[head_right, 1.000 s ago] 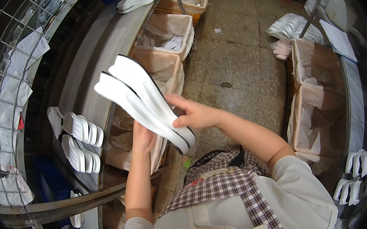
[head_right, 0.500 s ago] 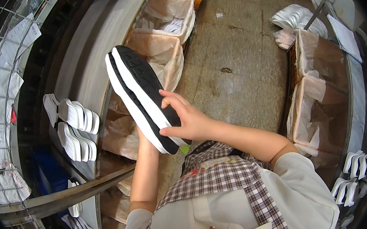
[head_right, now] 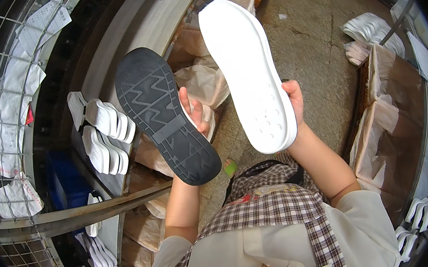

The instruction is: The person repeatedly picks up white slipper uppers from a metal shelf, turns them over to view the sole, and places them into a large white sack on the floor. The person handles the items one at a time and in small stacks, moving between the shelf and the sack throughout the clip.

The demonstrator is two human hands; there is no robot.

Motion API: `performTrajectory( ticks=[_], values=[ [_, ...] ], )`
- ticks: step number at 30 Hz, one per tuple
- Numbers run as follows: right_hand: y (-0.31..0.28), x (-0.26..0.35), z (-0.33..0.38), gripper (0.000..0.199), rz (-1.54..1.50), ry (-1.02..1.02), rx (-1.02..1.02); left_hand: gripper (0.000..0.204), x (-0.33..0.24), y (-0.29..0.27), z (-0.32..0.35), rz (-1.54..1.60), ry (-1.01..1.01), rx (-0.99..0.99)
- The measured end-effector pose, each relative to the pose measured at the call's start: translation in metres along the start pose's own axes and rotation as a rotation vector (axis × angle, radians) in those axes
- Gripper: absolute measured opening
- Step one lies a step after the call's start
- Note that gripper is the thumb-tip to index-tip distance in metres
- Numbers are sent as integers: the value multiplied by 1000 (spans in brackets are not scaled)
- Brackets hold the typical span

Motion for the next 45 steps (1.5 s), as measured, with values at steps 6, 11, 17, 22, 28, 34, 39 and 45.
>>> performTrajectory(
  ticks=[6, 11, 17, 22, 28, 34, 39, 45],
  values=[
    [-7, -7, -1, 75, -57, 63, 11, 49, -3, 2, 0, -48, -21, -53],
    [-16, -29, -13, 83, 774, -79, -88, 46, 9, -28, 6, -636, -381, -482],
    [-19, -94, -40, 74, 1159, 152, 77, 55, -30, -21, 33, -779, -361, -590],
    [-5, -143, -73, 71, 1093, 247, 303, 50, -154, 2, 63, -977, 77, -842],
    [-60, -162, -122, 42, 1038, 290, -33, 41, -338, -29, 47, -1072, 85, -965],
    [-121, -196, -157, 48, 1034, 365, -164, 37, -391, -133, 56, -1132, -391, -1308],
    [-152, -247, -194, 69, 681, 470, -395, 35, -375, -121, 58, -1108, -384, -1247],
    [-132, -271, -209, 56, 244, 495, -319, 35, -315, -79, 67, -1166, -303, -1136]
  ],
)
Point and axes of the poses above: each hand's wrist, its own z-axis away from the middle knuckle, its own y-axis out of the palm, x = y × z, the point moved 8 cm from there along -z, towards the middle knuckle, and after that the axes turned 14 degrees about -z, right-handed, at the moved point
